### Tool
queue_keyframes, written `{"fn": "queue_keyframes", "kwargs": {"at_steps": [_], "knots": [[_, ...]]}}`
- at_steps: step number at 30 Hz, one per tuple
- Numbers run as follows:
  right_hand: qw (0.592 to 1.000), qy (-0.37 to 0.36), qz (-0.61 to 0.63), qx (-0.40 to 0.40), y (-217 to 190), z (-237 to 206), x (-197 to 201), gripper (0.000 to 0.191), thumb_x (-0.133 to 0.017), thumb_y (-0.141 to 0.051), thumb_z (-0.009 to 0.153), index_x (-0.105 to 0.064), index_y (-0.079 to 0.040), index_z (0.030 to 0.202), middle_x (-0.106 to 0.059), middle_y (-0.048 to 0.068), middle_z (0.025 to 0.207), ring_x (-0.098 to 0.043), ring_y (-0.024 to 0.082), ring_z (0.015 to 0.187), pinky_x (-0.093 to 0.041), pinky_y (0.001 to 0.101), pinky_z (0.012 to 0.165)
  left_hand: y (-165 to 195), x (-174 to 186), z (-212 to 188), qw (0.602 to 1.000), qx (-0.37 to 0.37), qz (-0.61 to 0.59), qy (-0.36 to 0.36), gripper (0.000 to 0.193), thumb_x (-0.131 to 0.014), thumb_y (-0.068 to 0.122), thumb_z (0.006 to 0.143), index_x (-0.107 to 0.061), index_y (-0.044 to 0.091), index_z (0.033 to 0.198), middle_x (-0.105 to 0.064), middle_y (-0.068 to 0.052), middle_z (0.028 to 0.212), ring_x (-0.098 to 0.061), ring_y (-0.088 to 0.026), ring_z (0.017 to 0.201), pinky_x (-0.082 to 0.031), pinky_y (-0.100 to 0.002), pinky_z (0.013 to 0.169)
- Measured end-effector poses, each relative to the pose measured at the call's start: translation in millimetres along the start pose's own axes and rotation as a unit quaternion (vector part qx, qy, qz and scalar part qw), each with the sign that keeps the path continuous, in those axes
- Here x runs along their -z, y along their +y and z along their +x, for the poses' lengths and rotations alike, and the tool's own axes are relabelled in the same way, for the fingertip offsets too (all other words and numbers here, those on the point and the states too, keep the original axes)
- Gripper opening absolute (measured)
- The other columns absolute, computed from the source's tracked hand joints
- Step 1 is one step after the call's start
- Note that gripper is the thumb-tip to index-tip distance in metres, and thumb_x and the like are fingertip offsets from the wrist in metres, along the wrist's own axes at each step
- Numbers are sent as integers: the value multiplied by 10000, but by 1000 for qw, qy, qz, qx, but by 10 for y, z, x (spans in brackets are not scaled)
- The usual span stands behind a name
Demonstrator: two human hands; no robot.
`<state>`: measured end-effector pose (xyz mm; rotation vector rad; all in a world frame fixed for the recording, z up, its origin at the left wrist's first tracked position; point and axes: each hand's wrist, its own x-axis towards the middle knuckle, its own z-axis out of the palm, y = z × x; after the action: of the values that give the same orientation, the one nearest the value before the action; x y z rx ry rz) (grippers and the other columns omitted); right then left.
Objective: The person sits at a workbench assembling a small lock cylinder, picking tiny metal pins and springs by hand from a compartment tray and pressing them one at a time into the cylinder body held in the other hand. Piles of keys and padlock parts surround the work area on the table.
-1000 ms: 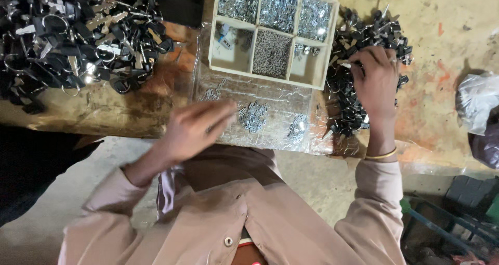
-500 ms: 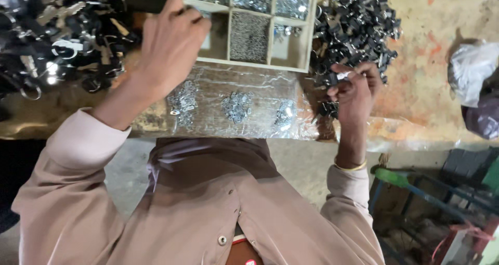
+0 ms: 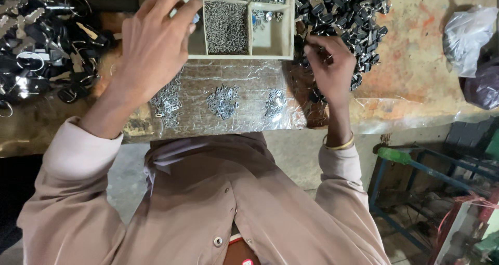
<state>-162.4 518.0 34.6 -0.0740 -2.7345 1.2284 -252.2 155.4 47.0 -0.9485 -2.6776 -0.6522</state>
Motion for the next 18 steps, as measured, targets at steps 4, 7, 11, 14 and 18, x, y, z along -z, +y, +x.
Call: {"fn": "queue_keyframes", "kwargs": {"at_steps": [4,7,11,14,18], "knots": [[953,37,-253,161,-19,131,-131,188,-871,-69,836,-776,-5,985,-671,118,850,-601,232,766,-453,330,671,49,12,64,993,3,-114,-29,220,-769,50,1002,-743,64,1220,-657,-87,1083,-677,-224,884,-571,-359,716],[966,78,-182,168,-35,145,-66,48,-806,-41,1019,-759,-30,1016,-725,68,943,-635,168,883,-472,299,764,46,43,64,969,36,-242,-36,197,-813,59,978,-735,30,1158,-718,-100,1001,-719,-201,787,-559,-362,640],[996,63,-67,-3,-108,-16,89,151,-785,-76,1075,-683,3,995,-631,62,765,-475,103,638,-351,275,573,46,-4,34,909,55,-414,-4,182,-799,11,1033,-696,-3,1182,-764,-90,1074,-772,-157,971,-635,-282,796],[996,53,-68,8,-250,-163,29,226,-805,-97,1046,-649,0,914,-618,68,711,-473,99,579,-352,265,520,25,-78,8,881,69,-467,3,214,-784,0,1041,-687,-22,1230,-767,-98,1089,-760,-131,990,-651,-265,865],[997,-51,-19,50,-531,-286,-293,209,-847,-136,934,-706,-18,1035,-732,49,889,-557,79,577,-425,250,511,15,-158,-21,880,82,-467,28,185,-807,4,1040,-740,-9,1213,-787,-111,1086,-759,-124,969,-648,-263,855]]}}
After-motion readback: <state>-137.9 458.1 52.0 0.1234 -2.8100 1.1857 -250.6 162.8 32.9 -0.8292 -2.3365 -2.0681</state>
